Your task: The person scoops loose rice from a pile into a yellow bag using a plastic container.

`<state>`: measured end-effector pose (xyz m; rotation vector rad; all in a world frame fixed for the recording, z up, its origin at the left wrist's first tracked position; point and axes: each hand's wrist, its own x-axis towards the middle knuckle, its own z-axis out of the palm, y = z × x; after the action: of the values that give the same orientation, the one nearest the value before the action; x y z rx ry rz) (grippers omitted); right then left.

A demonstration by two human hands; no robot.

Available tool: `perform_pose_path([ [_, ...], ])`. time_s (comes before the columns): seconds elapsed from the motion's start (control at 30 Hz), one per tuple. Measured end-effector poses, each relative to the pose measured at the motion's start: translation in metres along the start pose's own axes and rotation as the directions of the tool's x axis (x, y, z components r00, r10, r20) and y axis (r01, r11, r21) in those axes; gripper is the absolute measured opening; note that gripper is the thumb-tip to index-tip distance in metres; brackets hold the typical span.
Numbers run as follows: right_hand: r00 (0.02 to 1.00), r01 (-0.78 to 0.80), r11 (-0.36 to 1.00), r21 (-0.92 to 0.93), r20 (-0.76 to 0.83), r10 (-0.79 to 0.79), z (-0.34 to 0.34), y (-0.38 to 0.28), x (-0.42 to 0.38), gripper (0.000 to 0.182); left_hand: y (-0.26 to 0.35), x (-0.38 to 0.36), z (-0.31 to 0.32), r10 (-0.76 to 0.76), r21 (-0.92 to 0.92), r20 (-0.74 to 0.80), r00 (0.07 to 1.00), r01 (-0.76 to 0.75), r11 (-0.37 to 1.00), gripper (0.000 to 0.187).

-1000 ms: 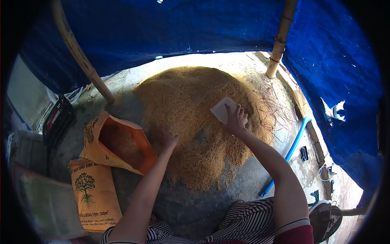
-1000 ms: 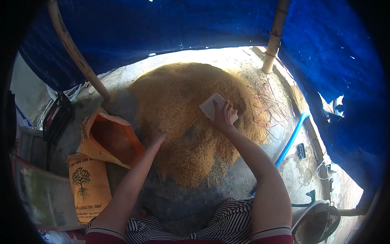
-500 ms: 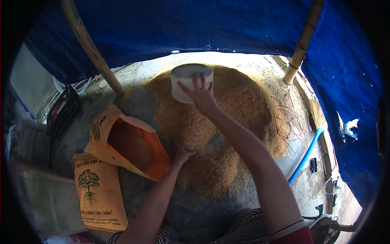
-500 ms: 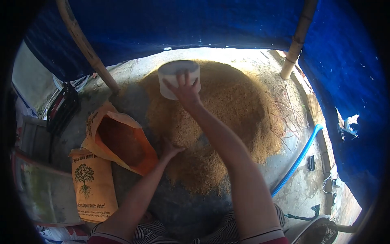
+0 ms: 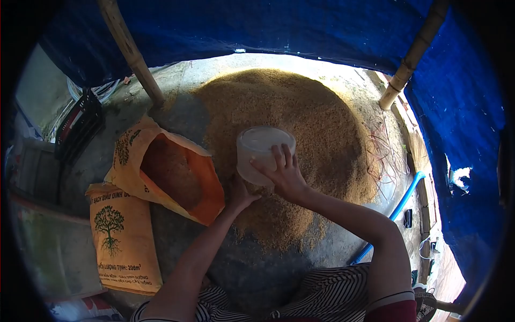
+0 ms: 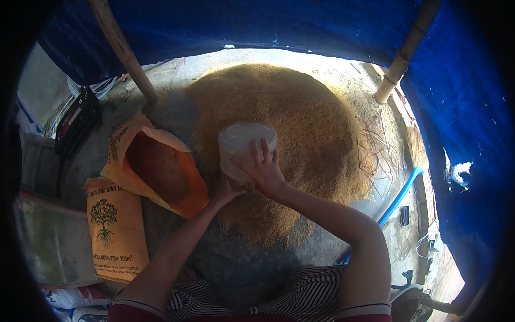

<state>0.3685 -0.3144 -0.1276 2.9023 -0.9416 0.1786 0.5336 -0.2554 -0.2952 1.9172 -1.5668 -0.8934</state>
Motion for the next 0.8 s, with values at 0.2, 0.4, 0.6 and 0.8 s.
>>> perform_pose_path([
  [0.2, 0.923, -0.381, 0.922, 0.064, -0.024, 0.383, -0.029, 0.067, 0.009, 0.104, 0.022, -0.018, -0.033, -0.028, 0.167, 0.043, 0.999, 0.02, 0.986, 0.129],
  [0.4, 0.749, -0.662, 0.748, -0.038, -0.04, 0.661, 0.028, 0.102, -0.013, 0.104, 0.024, -0.039, -0.019, -0.271, 0.246, -0.045, 0.962, 0.274, 0.93, 0.129],
  [0.6, 0.814, -0.575, 0.804, 0.155, 0.209, 0.542, -0.006, 0.044, -0.019, 0.108, 0.017, -0.01, 0.013, -0.271, 0.087, -0.032, 0.962, 0.273, 0.958, 0.125],
  [0.8, 0.873, -0.483, 0.826, 0.291, 0.231, 0.43, -0.031, 0.045, -0.039, 0.105, 0.052, -0.015, 0.003, 0.244, 0.043, -0.042, 0.969, -0.242, 0.969, 0.102],
])
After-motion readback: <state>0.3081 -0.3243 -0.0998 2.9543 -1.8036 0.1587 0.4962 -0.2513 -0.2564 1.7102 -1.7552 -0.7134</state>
